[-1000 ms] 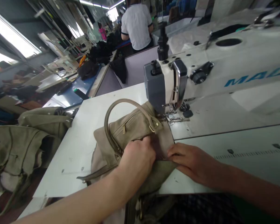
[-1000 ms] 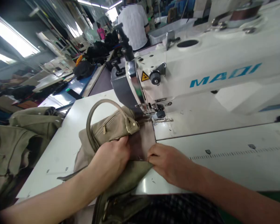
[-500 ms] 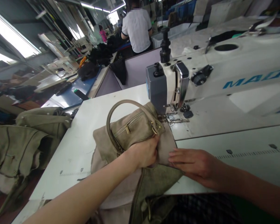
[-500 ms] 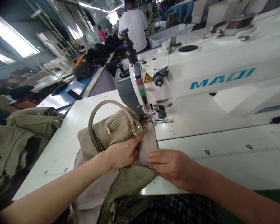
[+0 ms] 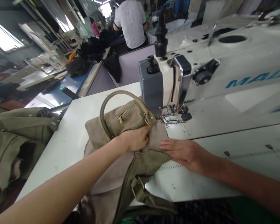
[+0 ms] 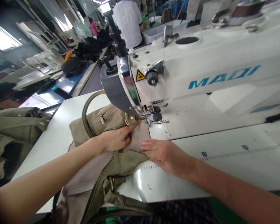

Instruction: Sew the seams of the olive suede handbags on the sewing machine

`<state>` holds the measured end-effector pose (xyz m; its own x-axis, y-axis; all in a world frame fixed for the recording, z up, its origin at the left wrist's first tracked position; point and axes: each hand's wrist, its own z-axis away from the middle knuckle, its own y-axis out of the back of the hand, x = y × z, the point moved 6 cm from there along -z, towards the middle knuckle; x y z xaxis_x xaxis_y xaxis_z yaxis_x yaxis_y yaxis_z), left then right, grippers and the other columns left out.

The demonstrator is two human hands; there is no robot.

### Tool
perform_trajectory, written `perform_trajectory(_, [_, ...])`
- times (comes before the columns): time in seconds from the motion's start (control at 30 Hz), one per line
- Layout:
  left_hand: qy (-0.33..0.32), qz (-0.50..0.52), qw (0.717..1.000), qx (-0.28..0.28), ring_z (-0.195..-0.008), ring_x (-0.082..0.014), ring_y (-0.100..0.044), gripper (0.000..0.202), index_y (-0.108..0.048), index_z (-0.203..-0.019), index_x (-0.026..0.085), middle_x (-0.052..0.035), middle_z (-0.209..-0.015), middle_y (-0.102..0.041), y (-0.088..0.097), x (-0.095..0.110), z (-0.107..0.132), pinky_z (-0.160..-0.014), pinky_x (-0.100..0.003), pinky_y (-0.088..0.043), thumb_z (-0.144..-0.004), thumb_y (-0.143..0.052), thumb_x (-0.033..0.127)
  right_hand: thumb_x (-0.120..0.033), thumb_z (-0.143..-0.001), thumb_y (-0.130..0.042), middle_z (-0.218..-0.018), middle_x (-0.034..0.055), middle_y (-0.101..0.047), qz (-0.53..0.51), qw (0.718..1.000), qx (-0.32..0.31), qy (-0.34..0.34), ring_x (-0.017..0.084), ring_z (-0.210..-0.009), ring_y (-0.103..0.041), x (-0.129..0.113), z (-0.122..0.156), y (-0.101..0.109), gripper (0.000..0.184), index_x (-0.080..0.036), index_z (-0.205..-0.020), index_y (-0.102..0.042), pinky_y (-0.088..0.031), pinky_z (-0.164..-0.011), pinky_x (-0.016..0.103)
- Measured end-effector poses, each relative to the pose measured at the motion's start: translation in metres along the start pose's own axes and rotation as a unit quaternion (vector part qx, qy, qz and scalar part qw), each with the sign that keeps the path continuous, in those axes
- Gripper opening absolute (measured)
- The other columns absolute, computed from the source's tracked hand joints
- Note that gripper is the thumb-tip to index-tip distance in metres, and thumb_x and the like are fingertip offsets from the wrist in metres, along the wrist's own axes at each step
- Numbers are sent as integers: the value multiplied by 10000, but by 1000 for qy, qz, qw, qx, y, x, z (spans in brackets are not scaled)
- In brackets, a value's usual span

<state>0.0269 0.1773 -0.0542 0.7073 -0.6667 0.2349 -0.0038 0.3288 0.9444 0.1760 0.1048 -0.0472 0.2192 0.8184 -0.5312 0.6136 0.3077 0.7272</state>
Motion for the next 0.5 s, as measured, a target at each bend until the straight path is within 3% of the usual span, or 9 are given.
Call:
perform_trajectory(0.1, [15,39,999,-3,-1223,-200,-517,504,-405,-1343,63,-146,-1299,-554,14,5,2,-1027,-294,-412,-847,-409,147,-100,-939,-443,-1180,151,-653,5,999,26,-21,194,-1167,-568,3,0,2,267,-63,-1118,-638,-416,-1052,369])
perform_trajectory(0.2, [-39,76,996,3,-1134,-186,-570,328,-591,-1127,133,-95,-1171,-627,21,50,29,-1088,-337,-356,-961,-362,300,-83,-897,-497,-1128,122,-681,-27,998,27,-41,197,-1123,-595,-7,4,2,268,-105,-1122,-641,-434,-1035,374])
perform_trajectory(0.27, [-50,91,995,2,-951,-173,-632,430,-640,-932,170,-49,-947,-672,11,85,55,-1151,-415,-248,-967,-344,479,-76,-874,-521,-1045,90,-702,-71,996,10,-57,187,-1054,-623,-20,8,-1,248,-143,-1067,-661,-451,-1013,352])
perform_trajectory(0.33, [-57,82,991,93,-1004,-208,-609,559,-621,-1004,145,-71,-977,-665,-1,111,82,-1186,-467,-95,-882,-404,645,-67,-877,-502,-998,82,-693,-91,993,-7,-79,179,-1000,-628,-33,13,-4,239,-159,-1022,-667,-475,-971,329])
perform_trajectory(0.4, [-59,39,984,161,-1221,-252,-487,665,-539,-1208,102,-120,-1209,-602,-18,126,102,-1186,-464,15,-848,-457,655,-67,-894,-464,-986,93,-674,-75,992,-18,-97,182,-970,-621,-43,17,-7,246,-160,-1008,-661,-502,-912,316])
perform_trajectory(0.5, [-44,-23,988,145,-1402,-241,-245,698,-301,-1435,87,-103,-1479,-364,-43,129,114,-1185,-411,36,-867,-514,432,-90,-919,-439,-950,95,-658,-33,994,-32,-96,178,-909,-624,-53,24,-10,240,-162,-984,-658,-530,-815,279])
